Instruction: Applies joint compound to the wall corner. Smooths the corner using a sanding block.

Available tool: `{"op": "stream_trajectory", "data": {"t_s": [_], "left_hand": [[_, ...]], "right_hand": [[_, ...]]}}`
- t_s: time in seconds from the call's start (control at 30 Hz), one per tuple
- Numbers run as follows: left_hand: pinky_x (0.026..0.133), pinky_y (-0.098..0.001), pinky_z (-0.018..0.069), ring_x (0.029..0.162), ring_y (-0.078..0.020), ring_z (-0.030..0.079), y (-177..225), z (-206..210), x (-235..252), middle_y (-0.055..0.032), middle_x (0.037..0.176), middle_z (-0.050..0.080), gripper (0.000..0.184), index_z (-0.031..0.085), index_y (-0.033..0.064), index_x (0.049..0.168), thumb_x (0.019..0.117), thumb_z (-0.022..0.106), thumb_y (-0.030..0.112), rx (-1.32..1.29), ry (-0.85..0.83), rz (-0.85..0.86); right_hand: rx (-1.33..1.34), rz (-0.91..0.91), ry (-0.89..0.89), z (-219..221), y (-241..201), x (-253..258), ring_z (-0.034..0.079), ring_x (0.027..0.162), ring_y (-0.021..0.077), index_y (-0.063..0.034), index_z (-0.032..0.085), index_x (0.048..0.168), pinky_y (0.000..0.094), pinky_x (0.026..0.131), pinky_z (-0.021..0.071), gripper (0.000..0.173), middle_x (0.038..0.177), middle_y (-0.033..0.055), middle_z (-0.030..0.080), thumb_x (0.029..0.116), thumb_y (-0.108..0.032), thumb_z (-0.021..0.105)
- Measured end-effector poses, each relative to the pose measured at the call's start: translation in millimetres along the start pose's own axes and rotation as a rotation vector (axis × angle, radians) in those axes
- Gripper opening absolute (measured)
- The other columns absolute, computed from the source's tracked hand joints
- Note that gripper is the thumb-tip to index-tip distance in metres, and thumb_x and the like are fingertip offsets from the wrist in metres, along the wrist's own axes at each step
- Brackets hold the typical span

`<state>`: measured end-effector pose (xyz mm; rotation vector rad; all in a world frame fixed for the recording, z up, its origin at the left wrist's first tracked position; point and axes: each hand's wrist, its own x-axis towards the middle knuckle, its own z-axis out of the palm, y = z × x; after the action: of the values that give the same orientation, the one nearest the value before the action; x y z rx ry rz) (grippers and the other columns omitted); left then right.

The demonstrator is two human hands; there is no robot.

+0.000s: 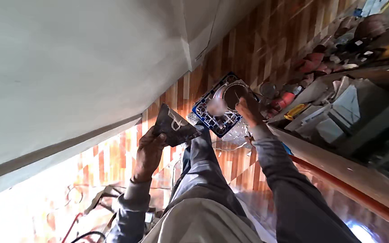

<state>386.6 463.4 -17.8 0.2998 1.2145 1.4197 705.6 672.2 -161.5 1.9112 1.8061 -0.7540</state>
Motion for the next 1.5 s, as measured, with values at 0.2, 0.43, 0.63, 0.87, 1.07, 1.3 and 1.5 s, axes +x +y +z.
{"op": "stream_trajectory", "data": {"t_s": [0.2, 0.43, 0.63, 0.87, 1.07, 1.3, 1.5], "left_hand": [[0.081, -0.0401, 0.0628, 0.086, -0.0193, 0.073, 5, -9, 8, -0.0099, 0.101, 0.074, 0.025, 0.065, 0.0021, 0.119, 0.0969, 0.053, -0.001, -0.024, 0.032, 0.007], [0.079, -0.0405, 0.0633, 0.086, -0.0201, 0.074, 4, -28, 5, -0.0112, 0.101, 0.074, 0.025, 0.064, 0.0015, 0.12, 0.0976, 0.054, 0.001, -0.052, 0.052, -0.026], [0.077, -0.0404, 0.0638, 0.085, -0.02, 0.074, -4, -26, 14, -0.0105, 0.101, 0.074, 0.025, 0.063, 0.0021, 0.12, 0.0964, 0.054, 0.0, -0.07, 0.062, -0.07], [0.079, -0.0407, 0.0631, 0.088, -0.0203, 0.073, -5, -24, 20, -0.011, 0.103, 0.074, 0.026, 0.064, 0.0015, 0.121, 0.0966, 0.055, 0.002, -0.075, 0.05, -0.075], [0.081, -0.0442, 0.0633, 0.088, -0.0224, 0.073, 9, -6, 29, -0.0108, 0.102, 0.073, 0.024, 0.061, 0.0007, 0.121, 0.0978, 0.053, 0.0, -0.058, 0.046, -0.03], [0.079, -0.0421, 0.0634, 0.088, -0.0226, 0.072, 13, 36, 49, -0.0112, 0.101, 0.072, 0.024, 0.059, -0.003, 0.123, 0.1009, 0.054, 0.004, 0.147, -0.059, -0.013], [0.076, -0.0398, 0.0625, 0.09, -0.022, 0.071, -14, 75, 58, -0.013, 0.108, 0.071, 0.031, 0.057, -0.0031, 0.131, 0.1008, 0.057, 0.006, 0.306, -0.164, -0.086]], "right_hand": [[-0.023, 0.079, 0.01, 33, -23, 60, 0.061, 0.119, 0.0481, 0.0083, 0.065, 0.119, 0.0678, 0.094, 0.048, 0.039, 0.123, 0.0314, 0.065, 0.092, -0.021, 0.067], [-0.077, -0.035, 0.106, 44, -12, 39, 0.064, 0.112, 0.0467, 0.0104, 0.067, 0.106, 0.0637, 0.091, 0.0508, 0.024, 0.115, 0.0306, 0.067, 0.0978, -0.008, 0.055], [-0.113, -0.002, 0.015, 51, -24, 67, 0.063, 0.116, 0.0472, 0.0106, 0.067, 0.113, 0.0635, 0.09, 0.0508, 0.03, 0.122, 0.0311, 0.065, 0.1033, -0.004, 0.043], [-0.128, -0.165, -0.17, 60, -7, 88, 0.043, 0.141, 0.047, 0.0167, 0.054, 0.134, 0.0596, 0.116, 0.0336, 0.04, 0.146, 0.0346, 0.048, 0.0985, -0.002, 0.054], [-0.044, -0.166, -0.088, 20, -5, 57, 0.061, 0.121, 0.0455, 0.0059, 0.066, 0.122, 0.0633, 0.101, 0.047, 0.034, 0.123, 0.0298, 0.065, 0.0985, -0.017, 0.058], [0.276, -0.054, 0.222, -28, 17, -60, 0.063, 0.123, 0.0363, 0.0005, 0.066, 0.128, 0.0516, 0.109, 0.0457, 0.039, 0.126, 0.0232, 0.067, 0.1071, -0.025, 0.045], [0.657, -0.188, 0.543, -59, 30, -142, 0.065, 0.123, 0.0283, -0.0001, 0.065, 0.133, 0.0446, 0.11, 0.0477, 0.036, 0.129, 0.0193, 0.068, 0.105, -0.02, 0.053]]}}
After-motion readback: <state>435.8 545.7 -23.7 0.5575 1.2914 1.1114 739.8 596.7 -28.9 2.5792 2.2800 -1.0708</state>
